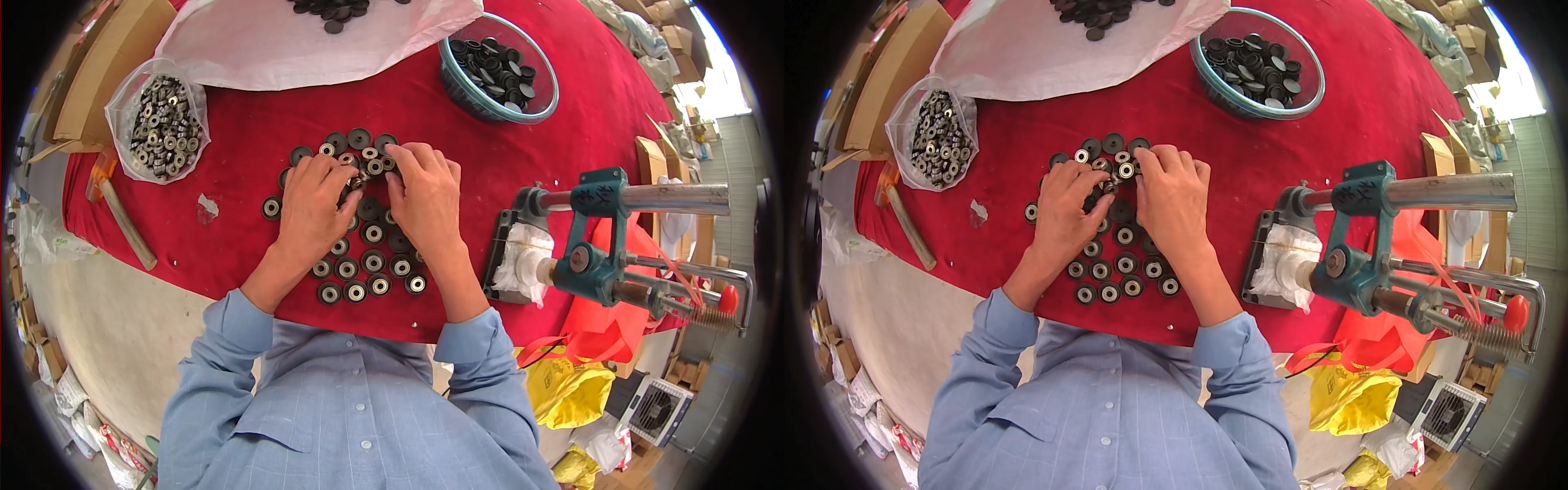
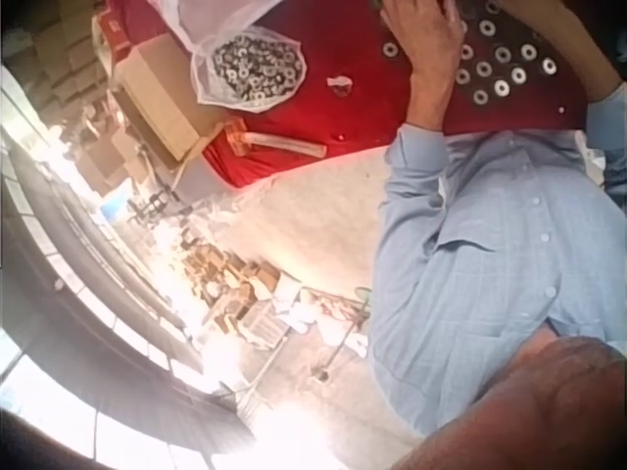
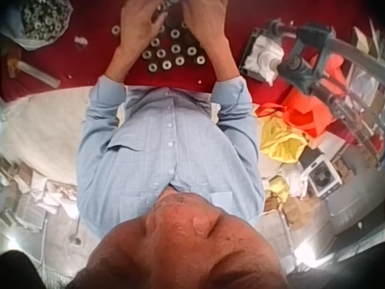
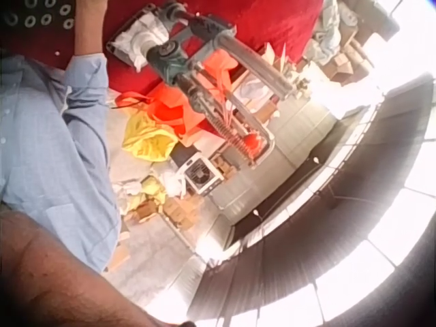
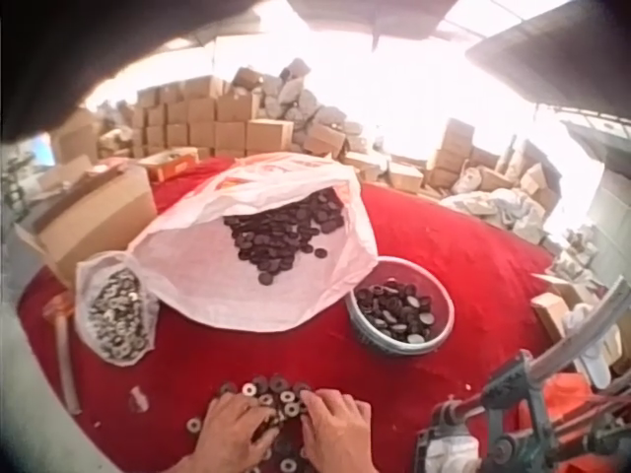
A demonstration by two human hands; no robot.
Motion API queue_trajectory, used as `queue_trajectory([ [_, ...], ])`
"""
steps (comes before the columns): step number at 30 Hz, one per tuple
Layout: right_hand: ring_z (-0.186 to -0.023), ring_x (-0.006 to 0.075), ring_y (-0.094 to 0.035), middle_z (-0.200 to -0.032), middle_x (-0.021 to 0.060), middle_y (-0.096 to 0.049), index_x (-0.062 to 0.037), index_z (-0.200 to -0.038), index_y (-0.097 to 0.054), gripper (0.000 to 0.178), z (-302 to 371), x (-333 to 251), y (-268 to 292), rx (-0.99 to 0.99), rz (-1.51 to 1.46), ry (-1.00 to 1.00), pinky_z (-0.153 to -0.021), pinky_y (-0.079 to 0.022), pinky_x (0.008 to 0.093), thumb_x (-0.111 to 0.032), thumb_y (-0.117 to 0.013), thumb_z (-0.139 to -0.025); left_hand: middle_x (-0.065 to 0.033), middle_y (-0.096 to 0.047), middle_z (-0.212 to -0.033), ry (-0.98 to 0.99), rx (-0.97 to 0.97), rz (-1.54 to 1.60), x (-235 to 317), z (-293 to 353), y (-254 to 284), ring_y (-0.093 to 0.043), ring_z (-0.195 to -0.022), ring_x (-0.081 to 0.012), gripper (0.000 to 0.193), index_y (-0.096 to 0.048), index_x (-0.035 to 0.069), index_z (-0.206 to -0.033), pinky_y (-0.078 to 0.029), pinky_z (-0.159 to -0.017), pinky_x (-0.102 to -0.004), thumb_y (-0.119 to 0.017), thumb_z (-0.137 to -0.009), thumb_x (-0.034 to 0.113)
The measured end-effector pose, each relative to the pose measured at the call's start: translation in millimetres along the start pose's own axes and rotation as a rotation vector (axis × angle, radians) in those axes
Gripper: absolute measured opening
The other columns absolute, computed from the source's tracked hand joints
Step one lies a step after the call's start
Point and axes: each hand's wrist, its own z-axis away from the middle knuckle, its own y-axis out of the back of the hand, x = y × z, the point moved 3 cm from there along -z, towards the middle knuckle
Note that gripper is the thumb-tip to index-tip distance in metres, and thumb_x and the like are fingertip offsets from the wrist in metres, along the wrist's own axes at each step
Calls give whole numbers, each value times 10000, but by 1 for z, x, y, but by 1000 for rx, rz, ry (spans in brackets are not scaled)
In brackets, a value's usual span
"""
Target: The person inserts metal bearings into black rings on the table by hand and then taps each bearing into place with a mallet.
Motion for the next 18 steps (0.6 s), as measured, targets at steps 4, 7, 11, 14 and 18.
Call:
queue_trajectory([
  [4,-1071,284,-683,-1132,82,-715,-102,-1191,-726,349,0,2,-12,-56,70,68,-962,-472,452,-29,-786,-854,-79,-678,-1076,-2,18,5,2,0,0,-638,-1009,-305,361,-747,81,-1112,-484,-863,-445,-868,-774,42],
  [7,-1010,276,-693,-1094,77,-712,-92,-1152,-717,328,-1,3,-7,-13,15,59,-946,-477,454,-37,-796,-839,-65,-656,-1064,-15,10,10,2,0,-2,-628,-1000,-293,337,-740,86,-1094,-481,-869,-444,-861,-783,42],
  [11,-956,276,-695,-1011,66,-695,-103,-1148,-703,359,6,20,21,76,-110,-121,-878,-504,460,-35,-807,-811,-50,-640,-1063,-8,13,41,2,0,-3,-616,-995,-273,297,-730,89,-1059,-482,-872,-437,-853,-794,38],
  [14,-880,243,-719,-1038,70,-712,-81,-1126,-713,324,23,34,42,95,-135,-221,-837,-521,423,-7,-803,-823,-50,-656,-1055,0,-1,62,0,1,-4,-624,-1003,-279,265,-729,85,-1032,-493,-874,-441,-849,-801,37],
  [18,-899,260,-722,-1064,82,-722,-71,-1122,-728,301,36,29,34,40,-187,-218,-859,-525,430,-22,-809,-836,-64,-688,-1028,-23,58,150,3,-3,7,-660,-963,-280,229,-726,69,-1013,-537,-840,-426,-838,-820,20],
])
